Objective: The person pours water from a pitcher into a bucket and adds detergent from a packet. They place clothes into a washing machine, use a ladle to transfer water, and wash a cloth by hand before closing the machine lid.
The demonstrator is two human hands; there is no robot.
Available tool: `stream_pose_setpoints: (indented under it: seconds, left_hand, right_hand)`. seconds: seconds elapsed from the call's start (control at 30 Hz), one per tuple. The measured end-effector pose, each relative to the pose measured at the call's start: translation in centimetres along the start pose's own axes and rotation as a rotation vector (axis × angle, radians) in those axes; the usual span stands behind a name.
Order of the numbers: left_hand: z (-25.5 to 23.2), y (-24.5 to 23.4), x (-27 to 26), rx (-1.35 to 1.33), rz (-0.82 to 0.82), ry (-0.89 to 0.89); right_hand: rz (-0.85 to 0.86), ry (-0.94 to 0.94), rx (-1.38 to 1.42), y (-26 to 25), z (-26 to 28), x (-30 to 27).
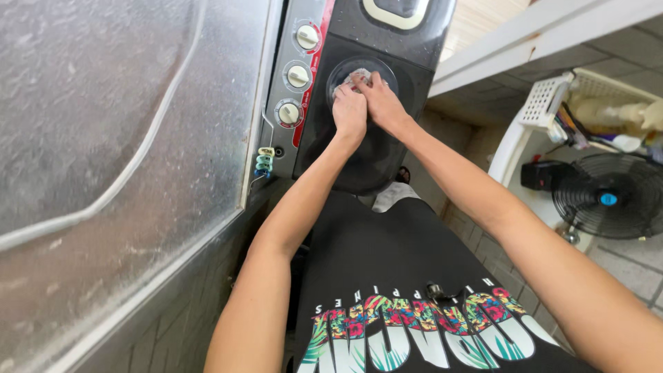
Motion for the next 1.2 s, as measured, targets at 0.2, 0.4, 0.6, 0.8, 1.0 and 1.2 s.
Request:
stream_pose_setpoints:
  seconds: [0.2,0.4,0.6,0.8,1.0,1.2]
  left_hand:
    - [-0.8,0.1,0.0,0.224,0.007,0.031]
    - [1.5,-1.5,-0.8,-0.205,0.155,-0.06]
    - [0.3,-11.9,-3.2,-0.32,0.24,0.027]
    - [-10.1,-28.9,-4.4,-0.761,-0.282,0.361]
    - [-20.1,-35.2,-6.4,-1.018,-0.476,0.746]
    - [-29.9,-38.2,-10.9,-1.198,-0.392,1.05]
  right_hand:
    - [-0.058,0.013,-0.043,0.8,-0.5,-0.3]
    - [-0.039,0.02,0.108,-1.2,-1.3,-0.4]
    - [-0.248,0.308,0.819,-11.4,1.0,-6.5]
    - [-0.83,-0.105,0.582,-25.1,7.4,-19.4]
    - [-1.166,0.008,0.18,-30.8,8.9,-32.0]
    - [-1.475,0.13,-0.187,-33.5,9.7,-43.4]
Point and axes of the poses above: each hand's wrist, its own x-axis towards the middle knuckle, its own y-axis out of the palm, z = x × y, the point moved 6 cm from there along x, towards the middle knuckle, and after that the axes turned 7 degrees about x, right-handed, at the moved point
